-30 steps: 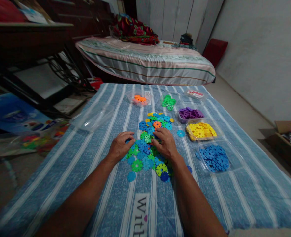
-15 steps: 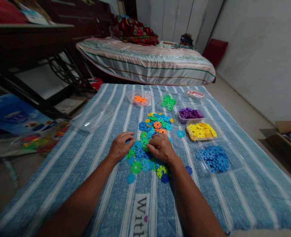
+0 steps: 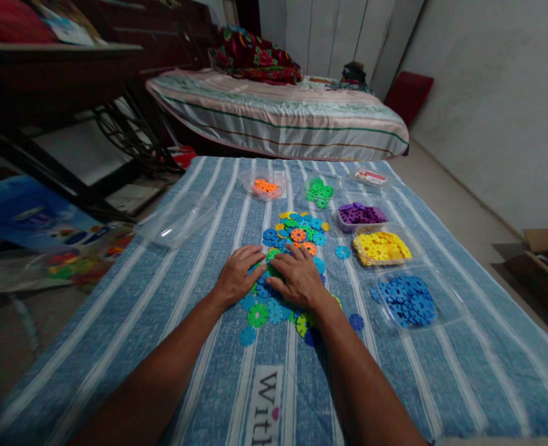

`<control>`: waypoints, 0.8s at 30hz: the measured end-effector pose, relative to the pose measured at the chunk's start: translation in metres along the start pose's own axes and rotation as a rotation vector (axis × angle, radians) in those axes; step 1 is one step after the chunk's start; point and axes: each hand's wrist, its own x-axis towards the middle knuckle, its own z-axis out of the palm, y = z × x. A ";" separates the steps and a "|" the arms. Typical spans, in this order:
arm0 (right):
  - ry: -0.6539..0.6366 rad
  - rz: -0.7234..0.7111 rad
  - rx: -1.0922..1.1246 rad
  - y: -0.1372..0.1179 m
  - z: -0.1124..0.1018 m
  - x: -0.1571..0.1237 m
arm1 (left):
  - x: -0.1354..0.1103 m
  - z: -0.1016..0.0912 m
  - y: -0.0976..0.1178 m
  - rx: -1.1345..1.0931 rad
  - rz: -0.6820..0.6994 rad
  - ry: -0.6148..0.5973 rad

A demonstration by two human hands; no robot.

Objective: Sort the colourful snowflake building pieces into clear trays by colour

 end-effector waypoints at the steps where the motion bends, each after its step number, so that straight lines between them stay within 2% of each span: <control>1: 0.012 0.006 -0.010 0.000 -0.001 0.000 | 0.000 0.000 0.000 0.002 -0.003 -0.006; 6: 0.101 0.043 -0.058 0.004 -0.001 -0.002 | 0.000 -0.001 0.000 0.004 -0.017 -0.031; 11: 0.130 0.060 -0.069 0.006 0.002 -0.003 | 0.001 -0.002 0.006 0.055 -0.037 -0.095; 17: 0.027 0.022 -0.021 0.002 0.005 -0.001 | 0.002 -0.002 0.010 0.082 -0.056 -0.168; 24: 0.051 0.018 -0.041 0.002 0.002 0.001 | 0.005 -0.003 0.017 0.121 -0.099 -0.189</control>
